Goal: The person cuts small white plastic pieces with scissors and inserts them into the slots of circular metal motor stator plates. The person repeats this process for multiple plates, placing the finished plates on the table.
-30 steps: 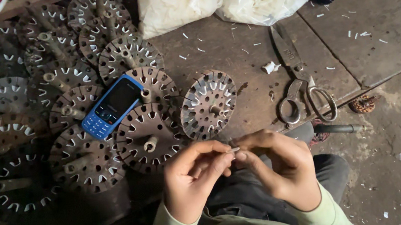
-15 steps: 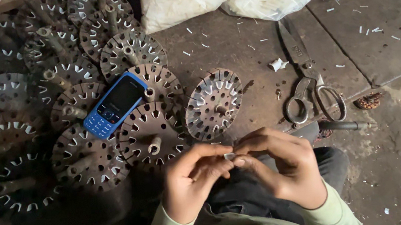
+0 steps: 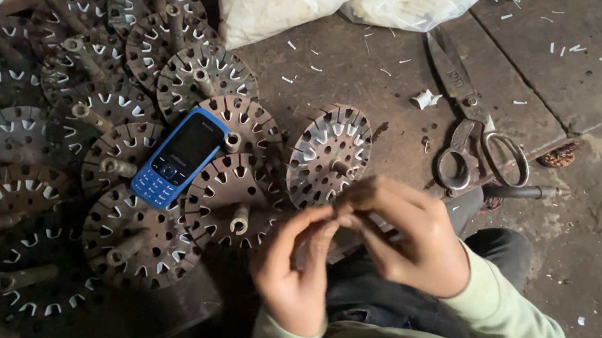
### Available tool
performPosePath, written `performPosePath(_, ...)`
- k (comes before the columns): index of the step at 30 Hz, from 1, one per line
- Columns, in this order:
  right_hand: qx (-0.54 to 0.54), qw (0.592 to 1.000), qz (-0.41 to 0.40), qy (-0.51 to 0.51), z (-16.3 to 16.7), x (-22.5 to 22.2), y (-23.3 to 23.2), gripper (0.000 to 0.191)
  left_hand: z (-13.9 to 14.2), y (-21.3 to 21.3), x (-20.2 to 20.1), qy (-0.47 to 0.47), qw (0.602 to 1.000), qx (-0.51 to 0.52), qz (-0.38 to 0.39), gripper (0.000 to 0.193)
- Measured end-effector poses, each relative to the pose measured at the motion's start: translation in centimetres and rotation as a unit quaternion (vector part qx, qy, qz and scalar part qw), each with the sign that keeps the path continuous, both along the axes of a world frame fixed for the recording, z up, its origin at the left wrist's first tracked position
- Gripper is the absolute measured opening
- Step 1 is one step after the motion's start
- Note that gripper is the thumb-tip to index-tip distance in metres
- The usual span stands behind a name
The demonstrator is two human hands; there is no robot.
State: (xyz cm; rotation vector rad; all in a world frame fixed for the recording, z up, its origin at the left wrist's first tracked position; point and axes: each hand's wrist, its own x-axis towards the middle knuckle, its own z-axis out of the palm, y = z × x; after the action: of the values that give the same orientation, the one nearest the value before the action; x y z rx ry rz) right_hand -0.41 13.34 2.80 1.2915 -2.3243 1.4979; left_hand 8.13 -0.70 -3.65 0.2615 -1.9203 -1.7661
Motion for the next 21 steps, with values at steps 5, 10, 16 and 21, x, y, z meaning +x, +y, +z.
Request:
performPosePath(5,0.031,0.990,-0.014,0.137,0.4,-1.7,-2.0,0.028,1.1,1.5,-0.1,0.054,0.962,-0.215,0.161,0.055)
performPosePath(10,0.080,0.977,-0.001,0.197,0.7,-2.7,-3.0,0.038,0.5,0.9,-1.7,0.029,0.977,-0.174,0.117,0.050)
performPosePath(16,0.132,0.965,-0.025,0.226,0.5,-3.8,-2.6,0.044,0.5,-0.1,-3.3,0.071,0.977,-0.182,0.088,0.043)
performPosePath(21,0.100,0.988,-0.062,0.099,0.5,-5.5,-2.6,0.031,0.6,-0.1,-4.8,0.093,0.982,-0.143,0.075,0.048)
